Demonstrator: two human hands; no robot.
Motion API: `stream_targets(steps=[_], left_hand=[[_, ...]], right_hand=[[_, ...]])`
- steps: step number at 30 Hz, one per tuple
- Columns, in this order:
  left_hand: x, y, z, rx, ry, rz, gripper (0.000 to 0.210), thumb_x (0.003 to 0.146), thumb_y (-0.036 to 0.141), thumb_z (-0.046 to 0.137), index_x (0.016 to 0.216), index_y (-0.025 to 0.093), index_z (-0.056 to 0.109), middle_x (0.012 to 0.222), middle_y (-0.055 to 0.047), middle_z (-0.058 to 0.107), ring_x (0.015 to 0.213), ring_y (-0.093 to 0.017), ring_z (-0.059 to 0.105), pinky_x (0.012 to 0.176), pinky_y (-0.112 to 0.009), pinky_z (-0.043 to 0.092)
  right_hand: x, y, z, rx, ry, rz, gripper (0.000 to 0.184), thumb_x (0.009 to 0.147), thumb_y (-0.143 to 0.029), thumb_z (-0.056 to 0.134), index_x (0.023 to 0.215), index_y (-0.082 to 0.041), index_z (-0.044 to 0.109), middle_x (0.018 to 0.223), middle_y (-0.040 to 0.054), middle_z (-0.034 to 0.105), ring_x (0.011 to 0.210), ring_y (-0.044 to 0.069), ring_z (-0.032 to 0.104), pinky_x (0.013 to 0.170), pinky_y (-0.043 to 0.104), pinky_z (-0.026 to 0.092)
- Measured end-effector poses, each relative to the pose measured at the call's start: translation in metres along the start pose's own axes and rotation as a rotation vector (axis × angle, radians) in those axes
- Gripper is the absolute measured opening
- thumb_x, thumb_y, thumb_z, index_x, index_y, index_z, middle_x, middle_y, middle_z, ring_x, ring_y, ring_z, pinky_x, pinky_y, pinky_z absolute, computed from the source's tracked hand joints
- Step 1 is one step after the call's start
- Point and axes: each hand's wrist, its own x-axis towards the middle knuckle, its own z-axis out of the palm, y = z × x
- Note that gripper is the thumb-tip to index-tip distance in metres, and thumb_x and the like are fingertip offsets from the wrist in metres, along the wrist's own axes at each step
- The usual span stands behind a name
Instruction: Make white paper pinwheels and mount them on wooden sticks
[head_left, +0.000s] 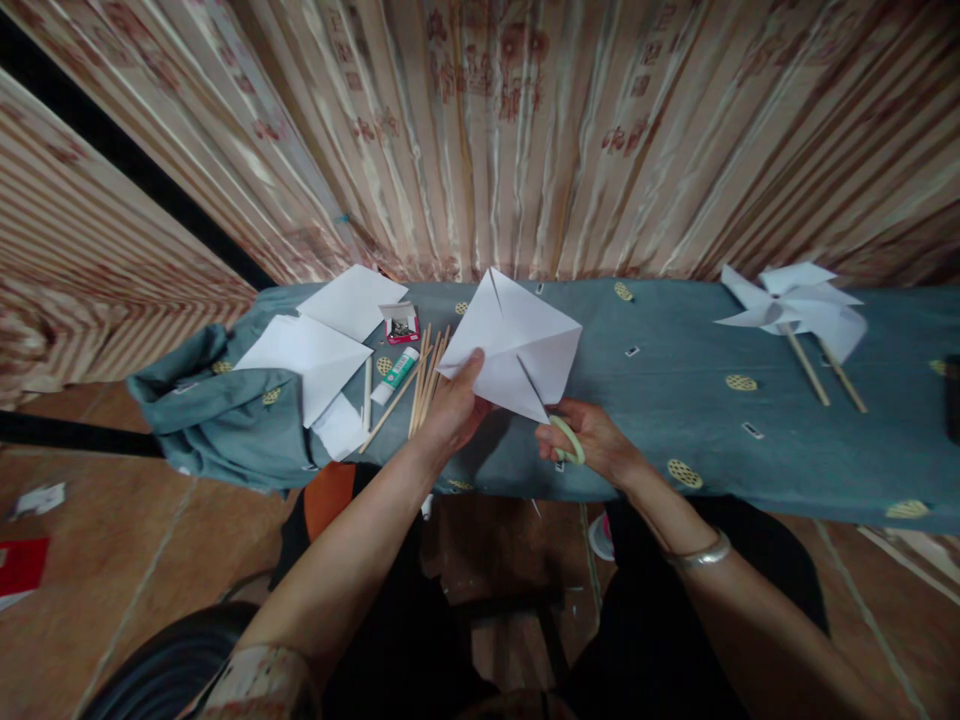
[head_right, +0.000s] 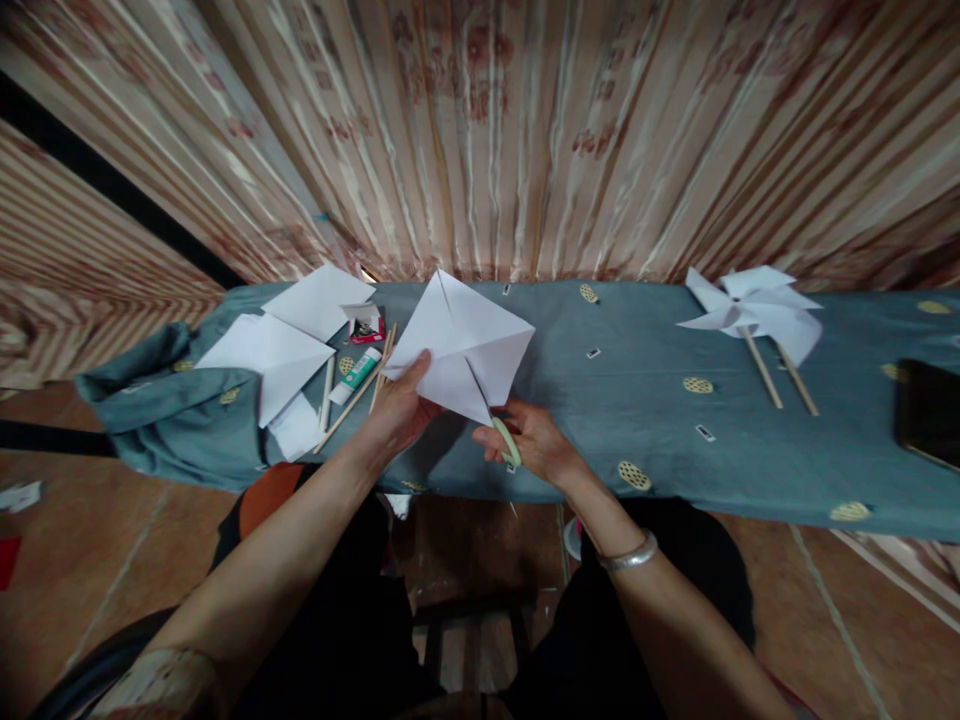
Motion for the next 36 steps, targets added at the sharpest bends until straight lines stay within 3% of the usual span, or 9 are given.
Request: stream_targets(steps=[8, 16, 36], left_hand=[[-0.0007, -0.0012, -0.0007, 0.037, -0.005, 0.017, 0.018, 0.089, 0.022, 0.060, 0.107, 0.019, 0.062, 0.079, 0.000, 0.069, 0.060, -0.012, 0.062, 0.061, -0.023, 0.055], [0.0002, -0.0018, -0.0011, 0.007, -0.015, 0.022, 0.014, 0.090, 0.021, 0.058, 0.102, 0.022, 0.063, 0.084, -0.001, 0.071, 0.064, -0.012, 0.063, 0.067, -0.026, 0.057], [0.0026, -0.0015, -0.0017, -0.057, 0.022, 0.024, 0.019, 0.091, 0.020, 0.059, 0.109, 0.019, 0.064, 0.093, -0.002, 0.073, 0.069, -0.011, 0.067, 0.082, -0.029, 0.057]], right_hand=[[0.0014, 0.0025, -0.0005, 0.004, -0.012, -0.015, 0.050, 0.056, -0.050, 0.085, 0.088, -0.015, 0.067, 0.052, -0.0023, 0.062, 0.044, 0.010, 0.052, 0.042, 0.021, 0.039], [0.0022, 0.0021, 0.0012, 0.004, -0.011, -0.001, 0.045, 0.053, -0.052, 0.085, 0.069, -0.015, 0.066, 0.051, -0.0012, 0.061, 0.045, 0.008, 0.051, 0.043, 0.021, 0.038], [0.0008, -0.0004, 0.0042, -0.007, -0.015, -0.003, 0.045, 0.052, -0.054, 0.085, 0.066, -0.016, 0.064, 0.051, -0.0010, 0.062, 0.046, 0.009, 0.053, 0.044, 0.021, 0.039]])
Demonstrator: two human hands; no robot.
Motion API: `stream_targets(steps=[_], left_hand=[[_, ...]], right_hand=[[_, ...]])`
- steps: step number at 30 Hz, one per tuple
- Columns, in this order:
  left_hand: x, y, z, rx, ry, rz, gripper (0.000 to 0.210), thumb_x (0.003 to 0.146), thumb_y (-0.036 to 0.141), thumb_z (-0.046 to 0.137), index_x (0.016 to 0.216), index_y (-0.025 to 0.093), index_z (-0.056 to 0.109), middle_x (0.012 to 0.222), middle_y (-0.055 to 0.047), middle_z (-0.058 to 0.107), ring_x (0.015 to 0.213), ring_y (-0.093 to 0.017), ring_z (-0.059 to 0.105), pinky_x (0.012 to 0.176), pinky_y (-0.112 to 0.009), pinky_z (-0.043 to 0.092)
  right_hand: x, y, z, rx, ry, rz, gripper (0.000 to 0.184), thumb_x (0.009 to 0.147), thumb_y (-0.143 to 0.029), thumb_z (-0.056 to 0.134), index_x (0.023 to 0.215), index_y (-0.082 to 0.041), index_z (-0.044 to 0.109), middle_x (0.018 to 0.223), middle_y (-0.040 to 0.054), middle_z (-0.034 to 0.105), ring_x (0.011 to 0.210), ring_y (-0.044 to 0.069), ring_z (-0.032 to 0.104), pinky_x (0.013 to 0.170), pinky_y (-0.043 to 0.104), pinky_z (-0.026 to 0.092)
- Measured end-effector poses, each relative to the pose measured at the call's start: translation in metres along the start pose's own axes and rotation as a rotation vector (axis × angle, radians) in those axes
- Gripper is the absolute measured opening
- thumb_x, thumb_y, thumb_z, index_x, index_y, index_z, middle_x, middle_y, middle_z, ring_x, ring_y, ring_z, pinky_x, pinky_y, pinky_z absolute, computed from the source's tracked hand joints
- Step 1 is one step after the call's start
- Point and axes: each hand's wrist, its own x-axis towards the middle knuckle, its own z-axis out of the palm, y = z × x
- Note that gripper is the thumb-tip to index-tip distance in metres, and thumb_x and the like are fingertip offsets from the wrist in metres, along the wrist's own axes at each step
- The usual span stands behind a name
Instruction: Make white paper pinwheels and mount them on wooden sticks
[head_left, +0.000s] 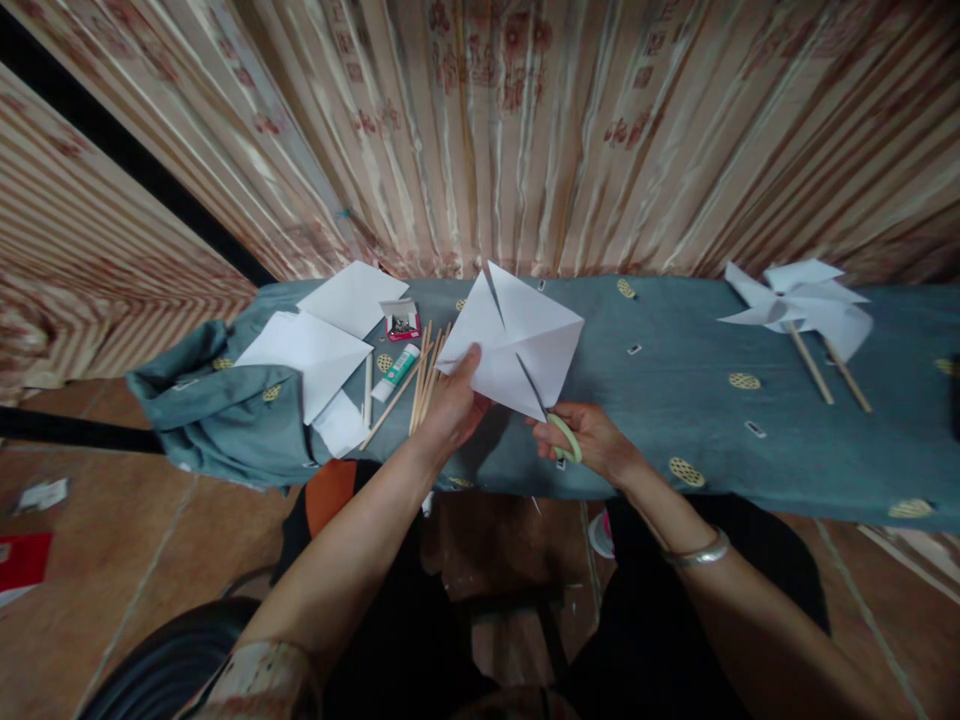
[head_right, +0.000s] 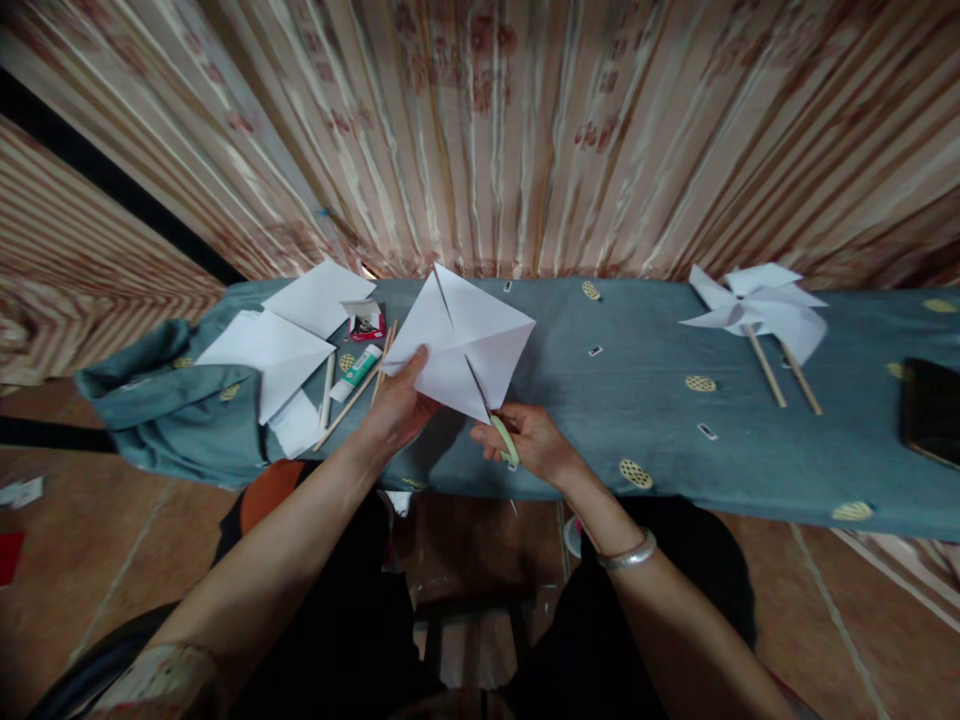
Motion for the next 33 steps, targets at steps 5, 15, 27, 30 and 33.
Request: stream_targets(steps=[5, 15, 27, 30, 33], left_hand=[[0.001, 0.000, 0.000, -0.019, -0.003, 0.016, 0.016, 0.091, 0.019, 0.059, 0.106, 0.018, 0.065, 0.093, -0.002, 0.073, 0.069, -0.011, 0.067, 0.080, -0.027, 0.057], [0.000, 0.000, 0.000, -0.026, -0.027, 0.015, 0.027, 0.090, 0.021, 0.061, 0.116, 0.020, 0.061, 0.096, -0.004, 0.074, 0.073, -0.013, 0.068, 0.075, -0.025, 0.057], [0.000, 0.002, 0.001, -0.024, -0.013, 0.022, 0.025, 0.091, 0.018, 0.058, 0.116, 0.018, 0.063, 0.092, -0.003, 0.074, 0.071, -0.012, 0.068, 0.080, -0.027, 0.057], [0.003, 0.008, -0.001, -0.035, -0.007, 0.022, 0.025, 0.093, 0.017, 0.055, 0.116, 0.017, 0.062, 0.090, -0.003, 0.075, 0.074, -0.013, 0.070, 0.083, -0.028, 0.057], [0.009, 0.015, -0.004, -0.054, 0.026, 0.033, 0.024, 0.094, 0.016, 0.052, 0.116, 0.015, 0.061, 0.088, -0.003, 0.075, 0.081, -0.015, 0.072, 0.088, -0.030, 0.056]], right_hand=[[0.000, 0.002, -0.002, -0.004, -0.016, -0.014, 0.044, 0.055, -0.053, 0.085, 0.070, -0.016, 0.065, 0.052, -0.0009, 0.062, 0.047, 0.009, 0.053, 0.045, 0.022, 0.040], [0.001, 0.003, -0.001, 0.012, -0.006, -0.017, 0.042, 0.055, -0.052, 0.085, 0.067, -0.016, 0.066, 0.050, -0.0013, 0.061, 0.044, 0.009, 0.051, 0.043, 0.021, 0.037], [-0.001, 0.002, -0.001, -0.023, -0.045, 0.020, 0.049, 0.056, -0.060, 0.081, 0.071, -0.016, 0.065, 0.053, -0.0001, 0.063, 0.046, 0.009, 0.052, 0.044, 0.021, 0.037], [-0.005, 0.000, -0.007, -0.068, -0.106, 0.056, 0.048, 0.059, -0.060, 0.080, 0.074, -0.016, 0.065, 0.055, 0.0002, 0.064, 0.048, 0.009, 0.052, 0.045, 0.021, 0.037], [-0.011, -0.001, -0.015, -0.109, -0.156, 0.101, 0.045, 0.061, -0.056, 0.081, 0.076, -0.016, 0.066, 0.056, 0.0008, 0.064, 0.050, 0.010, 0.054, 0.047, 0.022, 0.039]])
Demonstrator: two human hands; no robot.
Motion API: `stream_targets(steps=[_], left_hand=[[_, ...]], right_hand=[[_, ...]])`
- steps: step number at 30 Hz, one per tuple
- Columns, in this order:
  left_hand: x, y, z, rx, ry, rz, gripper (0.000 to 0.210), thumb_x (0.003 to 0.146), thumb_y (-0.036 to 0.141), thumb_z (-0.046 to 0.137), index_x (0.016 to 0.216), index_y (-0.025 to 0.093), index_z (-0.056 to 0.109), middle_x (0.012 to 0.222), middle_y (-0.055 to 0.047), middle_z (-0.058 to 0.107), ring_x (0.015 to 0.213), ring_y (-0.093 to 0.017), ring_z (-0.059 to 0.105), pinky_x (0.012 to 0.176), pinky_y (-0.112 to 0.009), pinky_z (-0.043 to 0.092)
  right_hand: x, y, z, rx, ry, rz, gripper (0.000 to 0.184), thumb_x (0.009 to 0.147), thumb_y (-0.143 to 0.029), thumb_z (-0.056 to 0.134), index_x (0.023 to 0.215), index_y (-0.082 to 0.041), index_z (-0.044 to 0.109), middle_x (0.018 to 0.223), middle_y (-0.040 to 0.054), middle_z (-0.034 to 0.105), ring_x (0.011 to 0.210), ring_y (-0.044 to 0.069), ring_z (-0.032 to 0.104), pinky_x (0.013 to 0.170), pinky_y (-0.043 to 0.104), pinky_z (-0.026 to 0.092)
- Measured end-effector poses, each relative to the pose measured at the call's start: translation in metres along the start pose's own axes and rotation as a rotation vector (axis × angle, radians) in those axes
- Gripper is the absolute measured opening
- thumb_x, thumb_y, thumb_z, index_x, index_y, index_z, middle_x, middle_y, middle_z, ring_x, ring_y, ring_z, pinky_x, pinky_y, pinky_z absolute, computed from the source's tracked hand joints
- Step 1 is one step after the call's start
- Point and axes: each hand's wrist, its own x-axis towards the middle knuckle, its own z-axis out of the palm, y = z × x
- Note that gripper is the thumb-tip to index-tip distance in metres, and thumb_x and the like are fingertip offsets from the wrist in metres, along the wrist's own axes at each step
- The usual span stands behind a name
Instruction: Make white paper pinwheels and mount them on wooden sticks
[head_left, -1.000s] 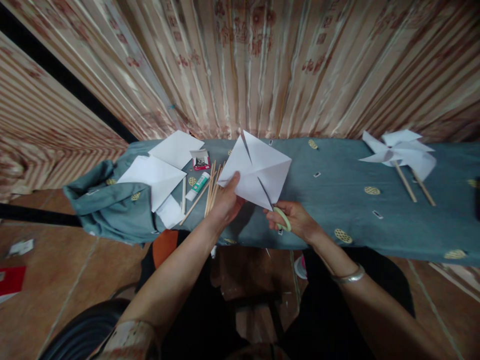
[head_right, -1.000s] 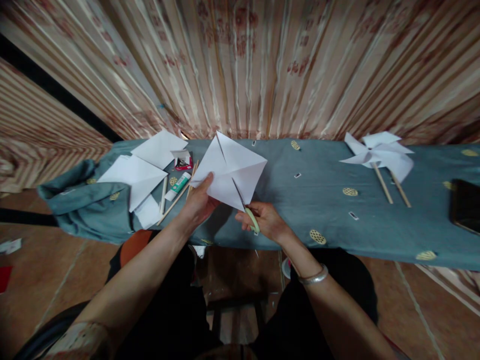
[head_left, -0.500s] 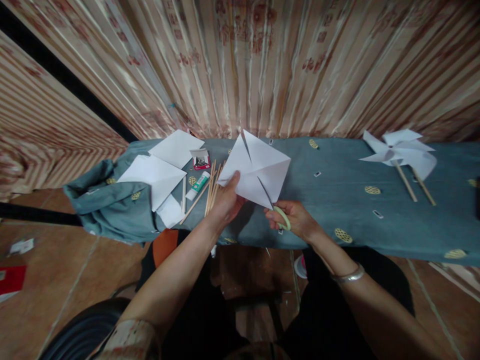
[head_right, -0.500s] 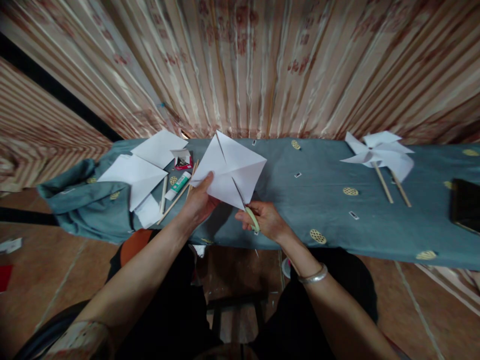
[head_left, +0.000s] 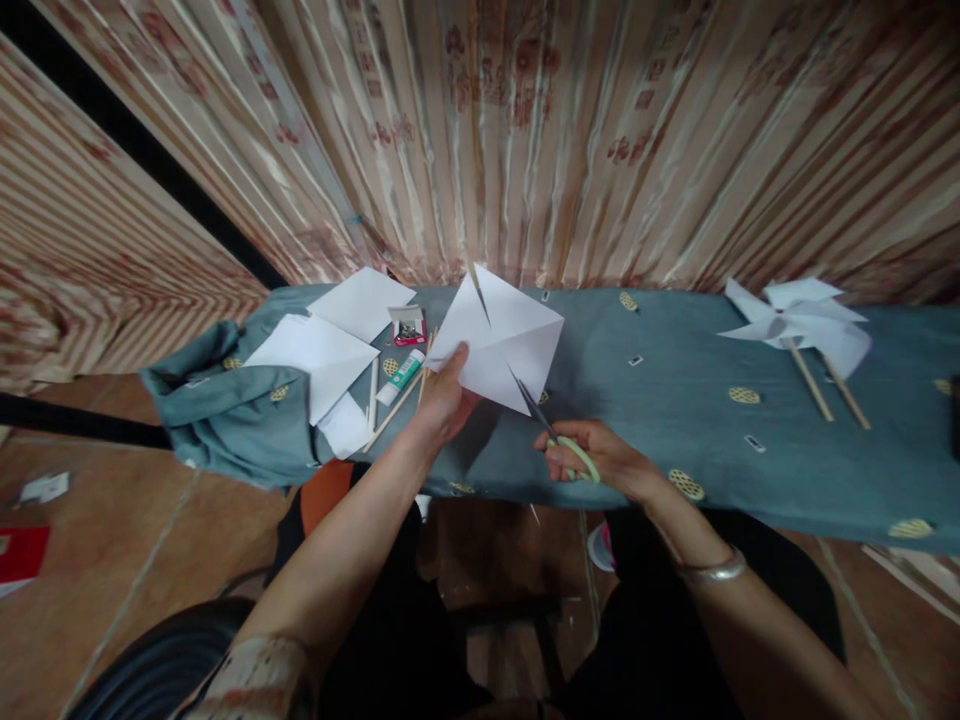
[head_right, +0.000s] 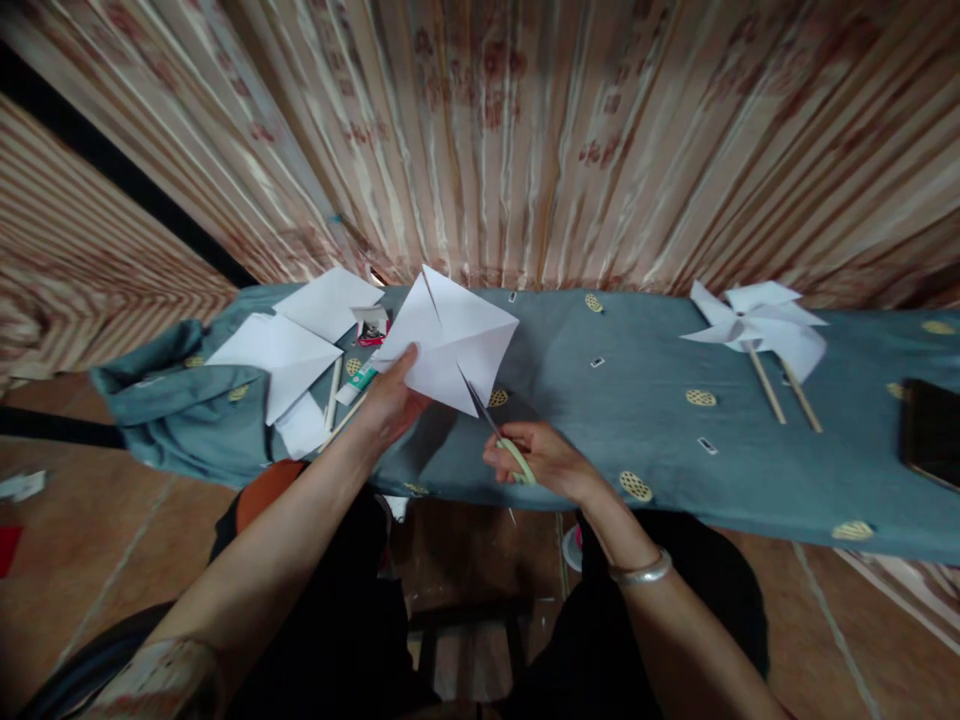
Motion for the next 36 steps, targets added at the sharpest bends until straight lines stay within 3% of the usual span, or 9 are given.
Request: stream_targets(steps=[6, 10, 14, 19, 23, 26, 30, 36], left_hand=[[0.007, 0.010, -0.011, -0.003, -0.008, 0.011, 0.025, 0.091, 0.017, 0.056, 0.115, 0.014, 0.061, 0.090, -0.007, 0.076, 0.086, -0.020, 0.073, 0.085, -0.035, 0.058], [0.002, 0.012, -0.013, 0.013, 0.004, -0.013, 0.025, 0.089, 0.016, 0.058, 0.114, 0.013, 0.062, 0.085, -0.006, 0.076, 0.074, -0.017, 0.073, 0.079, -0.032, 0.059], [-0.003, 0.011, -0.015, 0.056, 0.007, -0.056, 0.022, 0.089, 0.012, 0.056, 0.109, 0.013, 0.065, 0.078, -0.004, 0.074, 0.064, -0.014, 0.070, 0.076, -0.028, 0.058], [-0.005, 0.002, -0.018, 0.153, -0.040, -0.124, 0.017, 0.081, 0.014, 0.065, 0.098, 0.011, 0.068, 0.084, -0.007, 0.075, 0.070, -0.017, 0.070, 0.076, -0.029, 0.057], [-0.008, -0.008, -0.019, 0.228, -0.075, -0.140, 0.014, 0.079, 0.014, 0.065, 0.092, 0.011, 0.069, 0.088, -0.008, 0.076, 0.073, -0.018, 0.070, 0.073, -0.029, 0.056], [-0.012, -0.013, -0.018, 0.281, -0.099, -0.161, 0.014, 0.075, 0.015, 0.067, 0.089, 0.014, 0.069, 0.084, -0.006, 0.076, 0.072, -0.018, 0.069, 0.072, -0.029, 0.055], [-0.015, -0.018, -0.018, 0.326, -0.158, -0.198, 0.017, 0.069, 0.017, 0.073, 0.086, 0.014, 0.070, 0.084, -0.006, 0.076, 0.079, -0.021, 0.070, 0.076, -0.031, 0.054], [-0.017, -0.023, -0.019, 0.380, -0.181, -0.275, 0.027, 0.063, 0.021, 0.078, 0.087, 0.013, 0.071, 0.087, -0.009, 0.076, 0.085, -0.025, 0.071, 0.074, -0.031, 0.053]], right_hand=[[-0.017, 0.001, -0.019, -0.010, -0.059, 0.073, 0.045, 0.061, -0.054, 0.082, 0.080, -0.016, 0.067, 0.059, 0.0000, 0.064, 0.050, 0.012, 0.055, 0.048, 0.024, 0.041], [-0.029, -0.002, -0.035, -0.019, -0.034, 0.033, 0.053, 0.060, -0.061, 0.080, 0.085, -0.016, 0.069, 0.059, 0.0013, 0.063, 0.050, 0.013, 0.053, 0.048, 0.025, 0.039], [-0.031, -0.003, -0.046, -0.011, 0.221, -0.111, 0.055, 0.061, -0.065, 0.078, 0.087, -0.018, 0.069, 0.061, 0.0025, 0.065, 0.052, 0.013, 0.052, 0.050, 0.027, 0.040], [-0.019, 0.001, -0.052, -0.074, 0.622, -0.242, 0.050, 0.058, -0.060, 0.081, 0.086, -0.021, 0.067, 0.064, 0.0005, 0.065, 0.057, 0.015, 0.055, 0.053, 0.027, 0.042], [-0.015, 0.002, -0.053, -0.200, 0.763, -0.302, 0.047, 0.060, -0.055, 0.081, 0.089, -0.021, 0.068, 0.062, -0.0024, 0.063, 0.057, 0.014, 0.053, 0.054, 0.027, 0.040], [-0.014, 0.001, -0.053, -0.207, 0.755, -0.321, 0.047, 0.056, -0.050, 0.084, 0.089, -0.020, 0.068, 0.065, -0.0024, 0.065, 0.061, 0.015, 0.057, 0.057, 0.027, 0.043], [-0.012, -0.001, -0.051, -0.102, 0.613, -0.313, 0.047, 0.054, -0.047, 0.086, 0.088, -0.020, 0.068, 0.070, -0.0014, 0.068, 0.060, 0.014, 0.057, 0.054, 0.026, 0.043], [-0.012, -0.002, -0.048, 0.008, 0.446, -0.223, 0.048, 0.050, -0.042, 0.089, 0.087, -0.020, 0.067, 0.063, -0.0048, 0.060, 0.053, 0.010, 0.051, 0.047, 0.023, 0.039]])
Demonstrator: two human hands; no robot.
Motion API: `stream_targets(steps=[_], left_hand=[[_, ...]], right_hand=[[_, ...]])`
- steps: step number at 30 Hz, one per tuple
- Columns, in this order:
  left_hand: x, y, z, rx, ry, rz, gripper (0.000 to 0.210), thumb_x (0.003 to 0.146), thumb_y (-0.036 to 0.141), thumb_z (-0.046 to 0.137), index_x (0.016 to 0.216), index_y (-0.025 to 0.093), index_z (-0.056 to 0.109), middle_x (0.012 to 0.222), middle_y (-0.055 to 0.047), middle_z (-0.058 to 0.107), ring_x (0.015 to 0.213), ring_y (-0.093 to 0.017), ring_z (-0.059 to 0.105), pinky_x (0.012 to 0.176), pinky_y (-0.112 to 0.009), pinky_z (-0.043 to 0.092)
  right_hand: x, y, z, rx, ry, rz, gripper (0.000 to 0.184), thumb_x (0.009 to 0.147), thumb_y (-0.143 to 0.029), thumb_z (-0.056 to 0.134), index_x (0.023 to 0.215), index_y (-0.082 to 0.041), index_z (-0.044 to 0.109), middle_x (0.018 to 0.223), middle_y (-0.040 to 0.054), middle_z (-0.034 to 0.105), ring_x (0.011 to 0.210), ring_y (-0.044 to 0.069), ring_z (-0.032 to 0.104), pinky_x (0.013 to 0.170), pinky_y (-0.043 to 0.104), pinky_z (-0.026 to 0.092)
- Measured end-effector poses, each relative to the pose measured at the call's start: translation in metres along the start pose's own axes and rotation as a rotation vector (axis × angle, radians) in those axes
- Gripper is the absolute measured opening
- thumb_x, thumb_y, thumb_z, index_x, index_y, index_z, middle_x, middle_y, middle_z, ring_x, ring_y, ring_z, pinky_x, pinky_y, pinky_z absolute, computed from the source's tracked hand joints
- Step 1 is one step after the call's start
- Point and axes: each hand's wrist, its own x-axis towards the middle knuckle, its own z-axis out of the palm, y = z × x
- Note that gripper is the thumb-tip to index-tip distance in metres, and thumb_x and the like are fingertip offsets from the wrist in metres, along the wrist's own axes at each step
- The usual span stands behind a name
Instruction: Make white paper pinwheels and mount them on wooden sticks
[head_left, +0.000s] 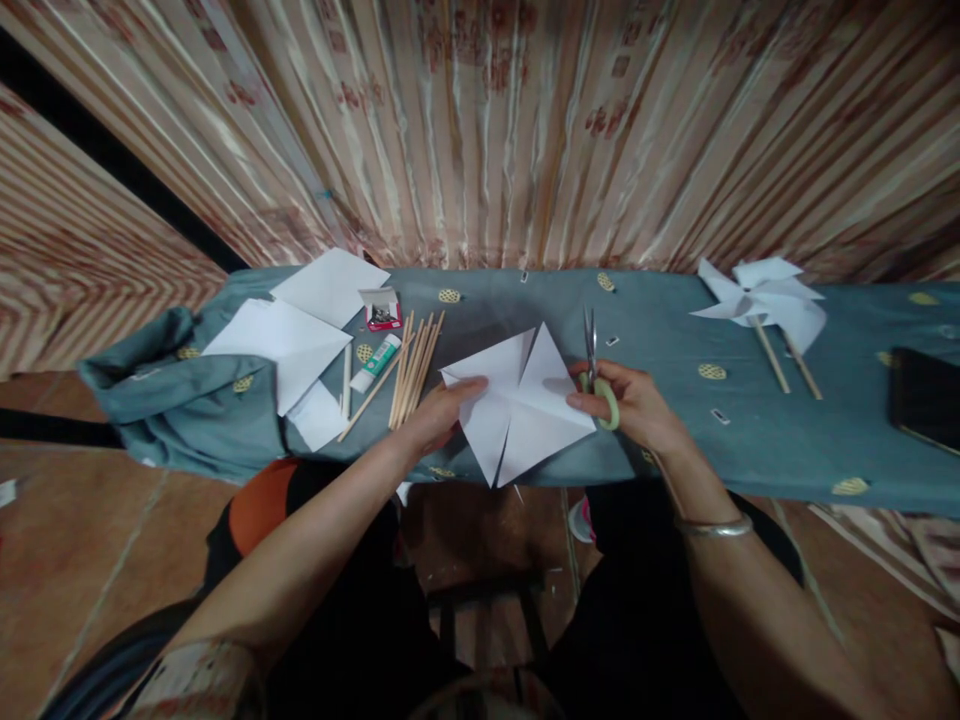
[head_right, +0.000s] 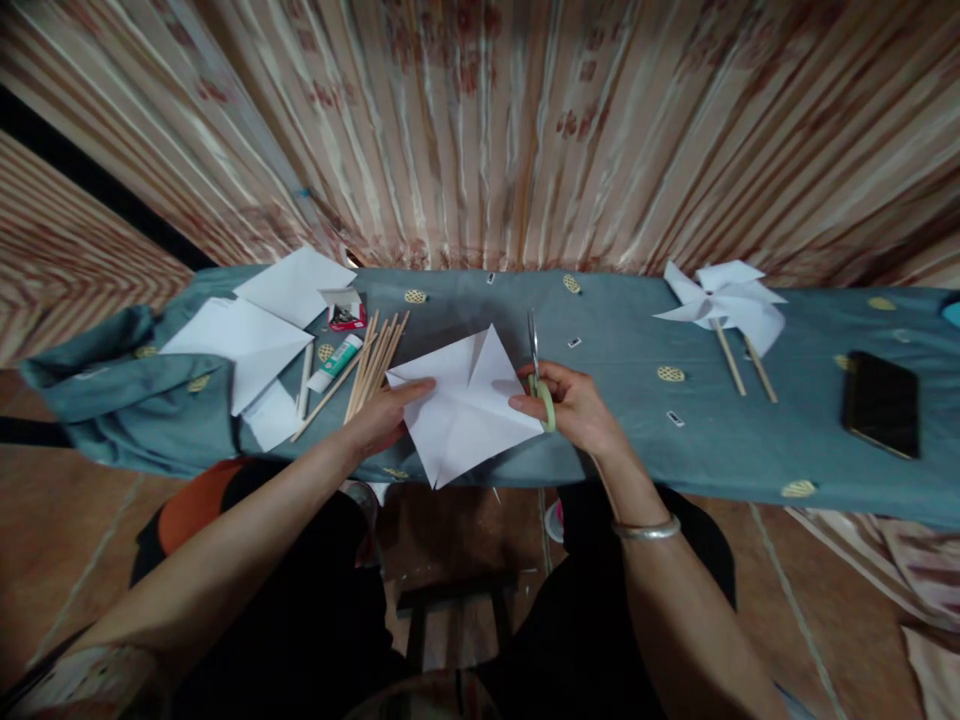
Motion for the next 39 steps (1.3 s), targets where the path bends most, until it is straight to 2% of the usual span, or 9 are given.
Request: stream_targets(steps=[6, 10, 15, 20, 22, 25, 29, 35, 39], left_hand=[[0.000, 0.001, 0.000, 0.029, -0.006, -0.008, 0.026, 0.066, 0.025, 0.078, 0.088, 0.015, 0.072, 0.090, -0.007, 0.076, 0.085, -0.023, 0.070, 0.071, -0.029, 0.053], [0.002, 0.004, 0.001, -0.047, -0.025, 0.003, 0.028, 0.075, 0.035, 0.073, 0.096, 0.018, 0.070, 0.096, -0.008, 0.076, 0.093, -0.026, 0.070, 0.081, -0.034, 0.054], [0.003, 0.009, 0.001, -0.188, -0.130, 0.063, 0.047, 0.081, 0.054, 0.063, 0.109, 0.016, 0.067, 0.105, -0.010, 0.074, 0.110, -0.032, 0.065, 0.099, -0.044, 0.048], [-0.002, 0.014, 0.005, -0.191, -0.250, 0.063, 0.060, 0.085, 0.065, 0.051, 0.118, 0.017, 0.064, 0.114, -0.013, 0.071, 0.122, -0.035, 0.057, 0.103, -0.048, 0.044], [-0.004, 0.013, 0.008, -0.211, -0.282, 0.113, 0.057, 0.081, 0.064, 0.058, 0.116, 0.020, 0.065, 0.117, -0.010, 0.070, 0.123, -0.034, 0.056, 0.102, -0.048, 0.045], [-0.005, 0.009, 0.014, -0.200, -0.302, 0.209, 0.051, 0.069, 0.056, 0.076, 0.105, 0.020, 0.069, 0.113, -0.008, 0.071, 0.119, -0.032, 0.059, 0.101, -0.047, 0.046], [-0.003, 0.001, 0.026, -0.082, -0.242, 0.292, 0.038, 0.063, 0.041, 0.084, 0.090, 0.017, 0.072, 0.101, -0.006, 0.074, 0.109, -0.027, 0.064, 0.103, -0.042, 0.044], [0.010, -0.008, 0.034, -0.110, 0.052, 0.368, 0.047, 0.062, 0.025, 0.081, 0.107, 0.019, 0.067, 0.111, -0.006, 0.073, 0.115, -0.026, 0.062, 0.105, -0.041, 0.043], [0.013, -0.006, 0.030, -0.016, 0.101, 0.377, 0.045, 0.065, 0.018, 0.074, 0.109, 0.019, 0.066, 0.106, -0.006, 0.074, 0.114, -0.027, 0.062, 0.103, -0.041, 0.044]], right_hand=[[0.000, 0.001, 0.005, 0.118, -0.065, 0.092, 0.049, 0.044, -0.035, 0.090, 0.084, -0.018, 0.069, 0.069, -0.0022, 0.066, 0.056, 0.012, 0.055, 0.050, 0.023, 0.043], [0.002, 0.001, 0.011, 0.169, -0.049, 0.114, 0.046, 0.042, -0.033, 0.090, 0.081, -0.019, 0.070, 0.072, -0.0010, 0.070, 0.057, 0.013, 0.057, 0.053, 0.025, 0.045], [0.007, 0.007, 0.023, 0.227, 0.068, 0.080, 0.042, 0.042, -0.033, 0.090, 0.076, -0.020, 0.070, 0.072, -0.0009, 0.071, 0.059, 0.014, 0.058, 0.056, 0.027, 0.047], [0.015, 0.013, 0.039, 0.375, 0.234, 0.002, 0.041, 0.044, -0.036, 0.091, 0.076, -0.021, 0.070, 0.069, -0.0029, 0.070, 0.059, 0.012, 0.058, 0.060, 0.027, 0.048], [0.019, 0.013, 0.046, 0.447, 0.260, -0.035, 0.040, 0.046, -0.037, 0.091, 0.075, -0.020, 0.070, 0.070, -0.0023, 0.071, 0.062, 0.014, 0.061, 0.064, 0.028, 0.050], [0.024, 0.013, 0.056, 0.537, 0.281, -0.065, 0.040, 0.047, -0.039, 0.091, 0.075, -0.020, 0.069, 0.073, -0.0014, 0.073, 0.066, 0.016, 0.064, 0.069, 0.030, 0.053], [0.029, 0.012, 0.068, 0.517, 0.288, -0.075, 0.041, 0.050, -0.041, 0.089, 0.079, -0.020, 0.069, 0.074, -0.0012, 0.073, 0.067, 0.017, 0.065, 0.067, 0.031, 0.052], [0.023, 0.011, 0.080, 0.423, 0.236, -0.029, 0.044, 0.048, -0.041, 0.087, 0.081, -0.019, 0.067, 0.071, -0.0003, 0.073, 0.061, 0.016, 0.063, 0.063, 0.029, 0.050], [0.018, 0.009, 0.080, 0.360, 0.197, -0.016, 0.046, 0.048, -0.046, 0.086, 0.078, -0.018, 0.066, 0.073, 0.0010, 0.072, 0.062, 0.015, 0.061, 0.062, 0.028, 0.049]])
